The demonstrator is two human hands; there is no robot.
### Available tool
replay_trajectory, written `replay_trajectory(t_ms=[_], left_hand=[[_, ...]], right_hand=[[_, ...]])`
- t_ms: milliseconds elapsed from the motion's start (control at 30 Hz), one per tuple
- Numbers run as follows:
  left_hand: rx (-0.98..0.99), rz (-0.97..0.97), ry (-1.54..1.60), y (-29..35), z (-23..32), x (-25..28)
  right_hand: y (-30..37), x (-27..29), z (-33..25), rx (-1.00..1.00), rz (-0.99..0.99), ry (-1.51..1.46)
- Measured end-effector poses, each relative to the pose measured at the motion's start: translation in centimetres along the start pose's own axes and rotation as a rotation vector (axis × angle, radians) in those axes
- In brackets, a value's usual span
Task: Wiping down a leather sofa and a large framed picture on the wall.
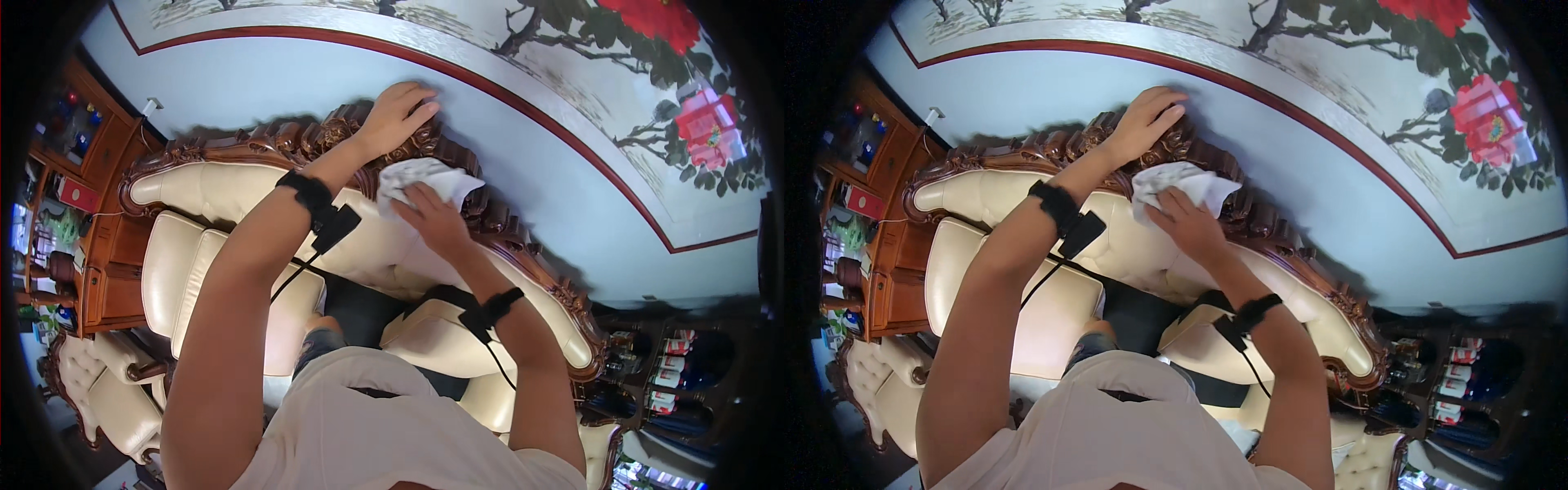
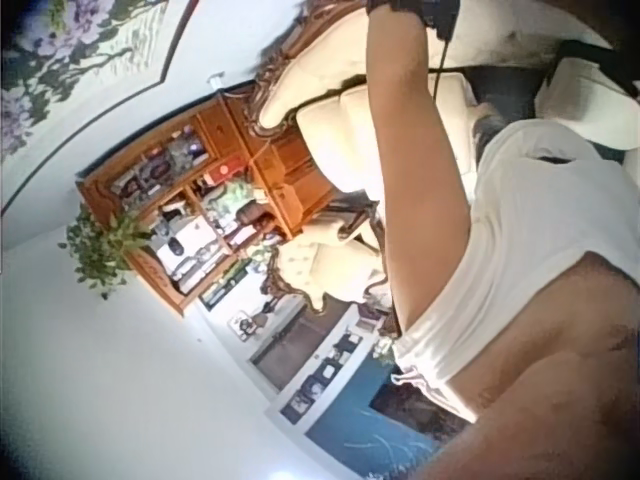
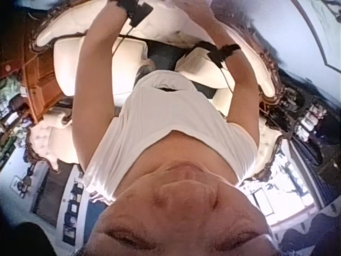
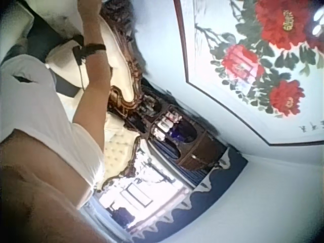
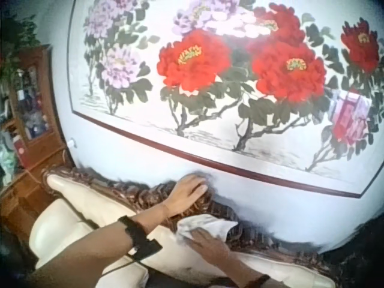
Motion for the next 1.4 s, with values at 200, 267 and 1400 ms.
replay_trajectory(t_ms=[200,267,1400], left_hand=[[0.129,0.221,-0.25,9.2,-2.2,6.6],[0.153,0.225,-0.304,13.8,-3.9,8.8],[0.191,0.096,-0.262,10.8,-5.3,2.4]], right_hand=[[1.3,-3.1,3.0,-0.03,-0.15,0.238],[2.8,-3.4,3.1,-0.025,-0.217,0.267],[-13.9,3.6,6.9,-0.148,0.224,-0.061]])
Point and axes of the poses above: each hand's wrist, its own y-axis away from the middle knuckle, its own x-axis out of the back of the hand, z = x × y, the point moved 8 cm from there along -y, towards the middle knuckle, and after that the axes turned 13 degrees about -y, right-handed, at the moved point
